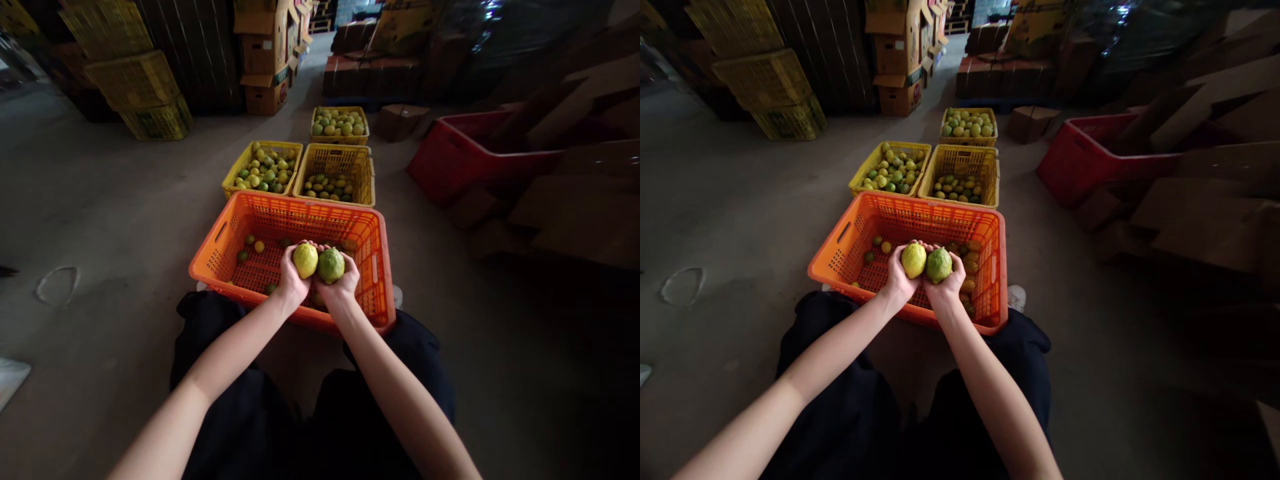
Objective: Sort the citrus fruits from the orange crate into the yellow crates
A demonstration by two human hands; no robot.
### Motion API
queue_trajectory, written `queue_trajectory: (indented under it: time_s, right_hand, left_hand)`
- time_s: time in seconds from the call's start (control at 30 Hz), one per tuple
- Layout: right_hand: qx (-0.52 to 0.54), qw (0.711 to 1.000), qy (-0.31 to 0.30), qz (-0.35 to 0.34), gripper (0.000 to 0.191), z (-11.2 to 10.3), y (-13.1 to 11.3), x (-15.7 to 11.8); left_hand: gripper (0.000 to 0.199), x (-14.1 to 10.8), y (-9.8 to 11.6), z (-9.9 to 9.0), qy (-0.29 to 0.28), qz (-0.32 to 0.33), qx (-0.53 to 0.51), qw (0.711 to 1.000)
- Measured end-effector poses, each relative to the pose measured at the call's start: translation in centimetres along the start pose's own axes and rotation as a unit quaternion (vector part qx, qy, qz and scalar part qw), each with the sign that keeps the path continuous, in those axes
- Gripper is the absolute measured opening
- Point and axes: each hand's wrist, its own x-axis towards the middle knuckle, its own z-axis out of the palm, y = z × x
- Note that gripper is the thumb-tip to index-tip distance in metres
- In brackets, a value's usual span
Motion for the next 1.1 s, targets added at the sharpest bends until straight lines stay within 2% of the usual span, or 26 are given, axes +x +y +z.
queue_trajectory:
  time_s: [0.2,0.57,1.1]
  right_hand:
    - [0.003,0.999,-0.005,0.052,0.020,0.1,1.2,-0.6]
    - [-0.044,0.988,-0.048,0.141,0.021,-0.3,1.5,-0.9]
    - [-0.060,0.992,-0.037,0.108,0.017,0.2,0.4,-0.9]
  left_hand:
    - [0.016,-0.9,2.0,-0.8,0.042,-0.008,-0.004,0.999]
    - [0.017,-3.0,5.1,-2.0,0.081,-0.054,-0.012,0.995]
    - [0.018,-2.5,4.9,-1.7,0.034,-0.082,-0.058,0.994]
